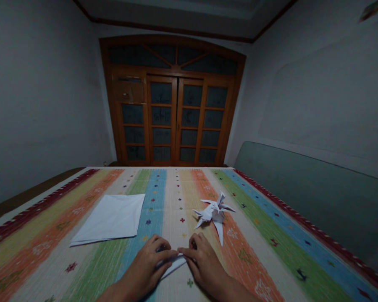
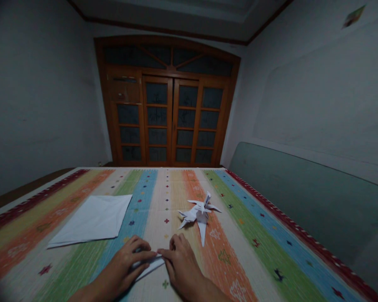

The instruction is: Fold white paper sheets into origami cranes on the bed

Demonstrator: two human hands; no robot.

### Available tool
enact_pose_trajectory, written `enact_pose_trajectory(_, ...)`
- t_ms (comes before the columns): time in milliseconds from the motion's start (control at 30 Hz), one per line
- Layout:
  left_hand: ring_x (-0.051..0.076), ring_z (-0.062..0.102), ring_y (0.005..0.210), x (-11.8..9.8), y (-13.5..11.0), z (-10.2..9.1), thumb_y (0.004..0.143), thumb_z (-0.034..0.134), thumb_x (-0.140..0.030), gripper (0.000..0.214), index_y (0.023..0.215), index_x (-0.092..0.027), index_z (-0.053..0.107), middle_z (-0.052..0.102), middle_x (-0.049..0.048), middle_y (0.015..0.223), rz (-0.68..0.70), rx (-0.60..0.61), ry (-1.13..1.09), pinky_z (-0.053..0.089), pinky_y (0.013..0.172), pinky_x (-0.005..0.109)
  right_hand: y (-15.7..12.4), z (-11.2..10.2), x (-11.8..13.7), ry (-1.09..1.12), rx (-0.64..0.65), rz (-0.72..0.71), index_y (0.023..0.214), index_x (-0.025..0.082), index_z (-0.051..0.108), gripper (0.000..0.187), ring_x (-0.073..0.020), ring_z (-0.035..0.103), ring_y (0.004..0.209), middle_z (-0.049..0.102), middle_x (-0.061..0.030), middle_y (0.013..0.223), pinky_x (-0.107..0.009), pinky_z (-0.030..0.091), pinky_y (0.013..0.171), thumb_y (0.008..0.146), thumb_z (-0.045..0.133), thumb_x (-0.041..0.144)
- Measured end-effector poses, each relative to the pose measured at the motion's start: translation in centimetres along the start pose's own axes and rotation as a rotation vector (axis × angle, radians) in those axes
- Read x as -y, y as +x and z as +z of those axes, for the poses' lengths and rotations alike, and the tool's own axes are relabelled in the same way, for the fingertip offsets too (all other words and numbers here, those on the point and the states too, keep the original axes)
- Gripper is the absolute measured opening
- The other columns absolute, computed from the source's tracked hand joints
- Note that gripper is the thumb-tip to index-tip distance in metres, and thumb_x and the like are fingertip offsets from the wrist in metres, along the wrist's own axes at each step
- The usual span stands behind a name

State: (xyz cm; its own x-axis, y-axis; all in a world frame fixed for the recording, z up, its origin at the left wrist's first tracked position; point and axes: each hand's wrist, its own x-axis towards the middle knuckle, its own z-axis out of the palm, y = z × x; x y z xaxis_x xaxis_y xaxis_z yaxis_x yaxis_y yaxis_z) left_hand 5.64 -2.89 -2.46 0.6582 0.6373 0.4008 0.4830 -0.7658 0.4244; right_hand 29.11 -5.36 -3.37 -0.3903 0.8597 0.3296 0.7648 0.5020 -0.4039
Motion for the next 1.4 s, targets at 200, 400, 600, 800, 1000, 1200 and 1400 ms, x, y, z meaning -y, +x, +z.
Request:
enact_pose_trajectory(200,0.027,0.059,0.107,0.3,-0.2,0.4,0.098,0.065,-0.012,0.042,0.13,-0.038,0.071,0.069,0.0071,0.114,0.087,-0.029,0.121,0.053,0.091,0.038,-0.2,0.5,-1.1,-0.24,0.006,-0.257,0.128,0.021,0.066,0.038,-0.025,0.057,0.094,0.065,-0.0088,0.101,-0.035,0.049,0.082,0.095,0.061,0.004)
enact_pose_trajectory(400,0.031,0.058,0.112,-0.1,-0.3,0.5,0.094,0.065,-0.007,0.039,0.122,-0.032,0.075,0.068,0.0098,0.117,0.058,-0.017,0.198,0.055,0.092,0.046,-0.4,0.1,-0.9,-0.147,-0.019,-0.285,0.107,0.018,0.069,0.023,-0.0229,0.059,0.093,0.067,-0.0078,0.099,-0.031,0.05,0.081,0.097,0.055,0.003)
enact_pose_trajectory(600,0.032,0.059,0.116,0.1,-0.8,0.5,0.092,0.065,-0.008,0.041,0.123,-0.034,0.074,0.067,0.0091,0.123,0.085,-0.065,0.226,0.055,0.095,0.046,-0.6,-0.6,-0.9,-0.116,0.042,-0.25,0.114,0.019,0.068,0.024,-0.0272,0.056,0.105,0.063,-0.0104,0.11,-0.038,0.051,0.092,0.092,0.062,0.011)
enact_pose_trajectory(800,0.035,0.064,0.119,0.4,-0.9,1.1,0.097,0.06,-0.008,0.036,0.126,-0.026,0.07,0.076,0.0083,0.121,0.207,-0.044,0.324,0.059,0.095,0.053,-0.3,-0.1,-0.8,-0.171,0.039,-0.245,0.108,0.018,0.071,0.02,-0.0245,0.06,0.095,0.066,-0.0086,0.099,-0.034,0.053,0.085,0.094,0.062,0.007)
enact_pose_trajectory(1000,0.032,0.073,0.114,0.5,-1.1,1.1,0.104,0.053,-0.012,0.035,0.136,-0.022,0.064,0.078,0.0086,0.125,0.246,0.04,0.35,0.065,0.091,0.047,-0.6,0.5,-0.9,-0.168,0.017,-0.239,0.107,0.019,0.07,0.021,-0.0239,0.06,0.098,0.067,-0.0074,0.104,-0.033,0.053,0.085,0.094,0.062,0.004)
enact_pose_trajectory(1200,0.033,0.072,0.118,0.5,-1.4,1.0,0.098,0.063,-0.01,0.035,0.13,-0.026,0.067,0.076,0.0082,0.13,0.246,0.112,0.392,0.064,0.094,0.047,-1.1,1.3,-1.2,-0.289,0.054,-0.295,0.117,0.015,0.066,0.035,-0.0277,0.059,0.102,0.068,-0.0115,0.11,-0.038,0.052,0.093,0.085,0.066,0.0)
enact_pose_trajectory(1400,0.034,0.067,0.125,-0.9,-1.5,-0.4,0.083,0.066,-0.004,0.064,0.142,-0.026,0.059,0.067,0.0092,0.143,0.229,0.161,0.347,0.06,0.102,0.049,-1.2,0.8,-0.8,-0.257,0.089,-0.252,0.118,0.016,0.065,0.036,-0.0245,0.06,0.092,0.069,-0.0088,0.102,-0.032,0.051,0.082,0.086,0.063,-0.001)
